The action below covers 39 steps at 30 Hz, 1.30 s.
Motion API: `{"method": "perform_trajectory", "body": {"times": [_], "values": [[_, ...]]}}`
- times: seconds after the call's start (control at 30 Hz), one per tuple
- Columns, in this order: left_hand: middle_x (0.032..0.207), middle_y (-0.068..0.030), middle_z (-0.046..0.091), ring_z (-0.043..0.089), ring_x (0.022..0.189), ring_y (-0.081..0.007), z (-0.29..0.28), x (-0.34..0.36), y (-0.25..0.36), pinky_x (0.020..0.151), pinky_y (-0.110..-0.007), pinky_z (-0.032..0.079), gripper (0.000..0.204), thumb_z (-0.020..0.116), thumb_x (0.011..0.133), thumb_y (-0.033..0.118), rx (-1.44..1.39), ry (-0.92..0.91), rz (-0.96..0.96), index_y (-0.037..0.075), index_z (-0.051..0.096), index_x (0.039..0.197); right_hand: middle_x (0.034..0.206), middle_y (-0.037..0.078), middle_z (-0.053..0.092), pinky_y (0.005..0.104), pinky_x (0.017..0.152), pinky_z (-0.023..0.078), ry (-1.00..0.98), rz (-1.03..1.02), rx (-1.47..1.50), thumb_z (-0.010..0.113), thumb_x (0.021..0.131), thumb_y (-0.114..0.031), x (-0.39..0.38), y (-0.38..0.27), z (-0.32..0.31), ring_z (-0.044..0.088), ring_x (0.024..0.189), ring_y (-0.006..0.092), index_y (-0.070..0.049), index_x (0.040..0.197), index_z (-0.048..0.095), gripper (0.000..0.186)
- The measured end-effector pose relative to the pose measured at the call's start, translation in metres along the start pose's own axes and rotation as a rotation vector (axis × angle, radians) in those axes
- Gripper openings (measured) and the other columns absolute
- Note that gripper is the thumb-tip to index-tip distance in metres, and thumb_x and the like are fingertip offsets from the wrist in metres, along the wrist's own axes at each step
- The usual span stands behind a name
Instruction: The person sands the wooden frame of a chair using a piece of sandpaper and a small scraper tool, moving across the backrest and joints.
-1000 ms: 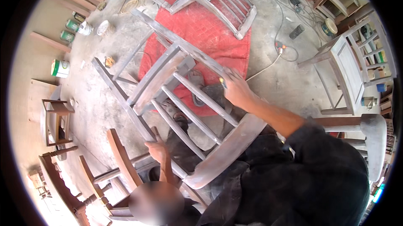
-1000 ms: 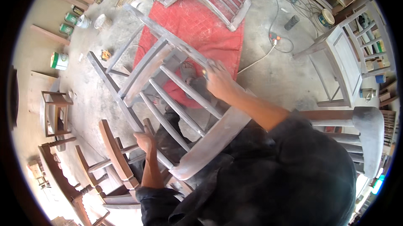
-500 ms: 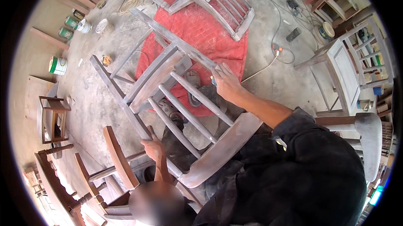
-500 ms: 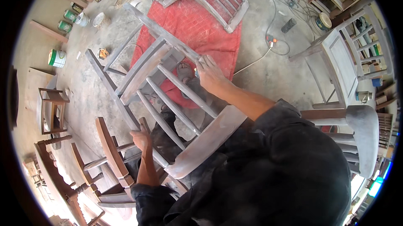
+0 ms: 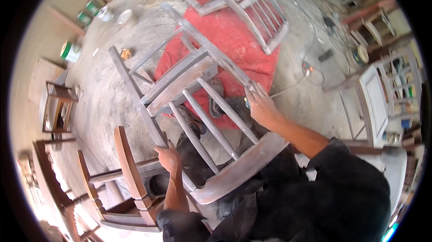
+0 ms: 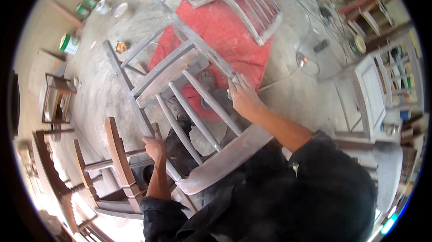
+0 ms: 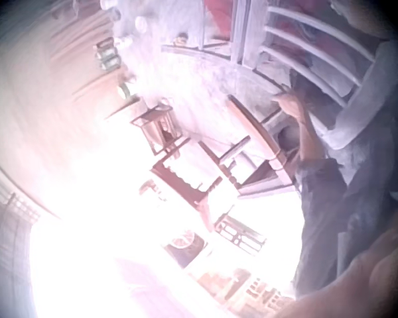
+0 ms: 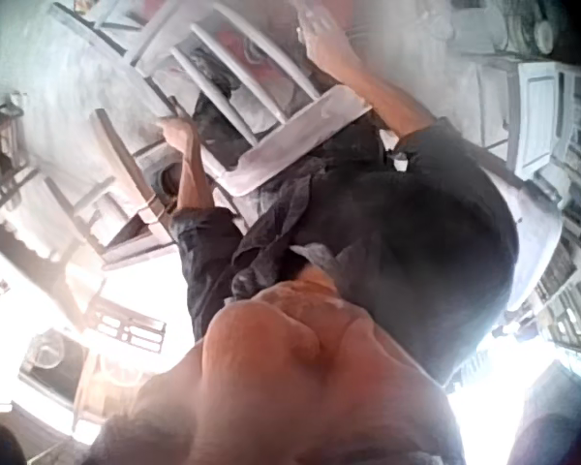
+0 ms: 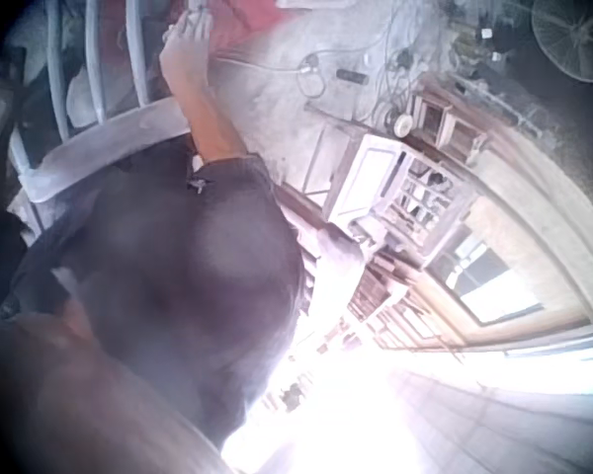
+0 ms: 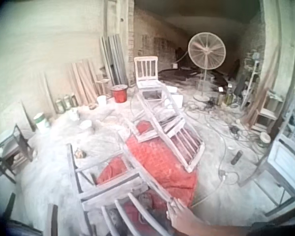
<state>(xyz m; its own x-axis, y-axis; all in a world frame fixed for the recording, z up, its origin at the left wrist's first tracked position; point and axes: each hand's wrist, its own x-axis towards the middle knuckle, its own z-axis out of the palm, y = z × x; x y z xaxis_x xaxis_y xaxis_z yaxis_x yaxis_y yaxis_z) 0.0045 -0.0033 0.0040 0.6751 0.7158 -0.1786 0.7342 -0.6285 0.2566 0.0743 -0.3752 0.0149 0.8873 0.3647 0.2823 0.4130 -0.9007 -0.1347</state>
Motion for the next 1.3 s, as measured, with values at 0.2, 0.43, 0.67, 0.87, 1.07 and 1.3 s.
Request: {"method": "perform_trajectory", "body": {"times": [0.2,0.43,0.67,0.87,1.07,1.3], "values": [[0.094,-0.0311,0.071,0.07,0.093,-0.0492,0.003,-0.002,0.009,0.082,-0.055,0.055,0.05,0.068,0.094,0.042,-0.065,-0.033,-0.004,-0.002,0.049,0.11,0.135,0.034,0.056,0.0505,0.12,0.032,-0.034,-0.007,-0.05,0.053,0.094,-0.011,0.096,0.019,0.042,0.05,0.135,0.0439,0.016,0.135,0.051,0.049],[0.093,-0.0318,0.07,0.069,0.091,-0.05,-0.001,-0.003,0.007,0.082,-0.057,0.054,0.05,0.066,0.095,0.043,-0.03,-0.029,-0.017,-0.002,0.049,0.108,0.132,0.029,0.06,0.0479,0.118,0.034,0.084,-0.102,-0.047,0.052,0.096,-0.014,0.106,0.022,0.052,0.052,0.132,0.0415,0.013,0.13,0.057,0.043],[0.093,-0.0316,0.07,0.068,0.09,-0.0508,-0.003,-0.007,0.001,0.081,-0.057,0.053,0.05,0.065,0.095,0.044,-0.054,-0.005,-0.003,-0.002,0.049,0.108,0.133,0.031,0.059,0.0499,0.116,0.036,-0.018,-0.141,-0.071,0.053,0.095,-0.01,0.106,0.028,0.056,0.054,0.128,0.0423,0.012,0.127,0.058,0.039],[0.094,-0.0324,0.07,0.068,0.091,-0.0506,-0.008,-0.004,0.006,0.081,-0.057,0.053,0.05,0.065,0.095,0.043,-0.091,-0.046,-0.024,-0.003,0.049,0.108,0.135,0.031,0.058,0.0488,0.118,0.036,-0.09,-0.095,0.011,0.053,0.095,-0.01,0.134,0.03,0.064,0.05,0.134,0.0424,0.013,0.133,0.055,0.044],[0.092,-0.0321,0.07,0.068,0.091,-0.0509,0.0,-0.002,0.012,0.081,-0.057,0.053,0.049,0.065,0.096,0.042,-0.056,-0.026,-0.002,-0.002,0.049,0.107,0.137,0.031,0.057,0.0486,0.117,0.036,-0.009,-0.089,0.013,0.051,0.096,-0.011,0.144,0.043,0.075,0.05,0.134,0.0424,0.012,0.134,0.054,0.044],[0.092,-0.031,0.07,0.068,0.091,-0.0507,-0.006,-0.002,-0.002,0.081,-0.056,0.053,0.048,0.066,0.096,0.04,-0.064,-0.034,-0.042,-0.002,0.048,0.11,0.137,0.031,0.057,0.0507,0.113,0.039,0.011,-0.012,0.109,0.05,0.099,-0.014,0.046,0.013,0.019,0.052,0.13,0.0444,0.012,0.135,0.052,0.044]]}}
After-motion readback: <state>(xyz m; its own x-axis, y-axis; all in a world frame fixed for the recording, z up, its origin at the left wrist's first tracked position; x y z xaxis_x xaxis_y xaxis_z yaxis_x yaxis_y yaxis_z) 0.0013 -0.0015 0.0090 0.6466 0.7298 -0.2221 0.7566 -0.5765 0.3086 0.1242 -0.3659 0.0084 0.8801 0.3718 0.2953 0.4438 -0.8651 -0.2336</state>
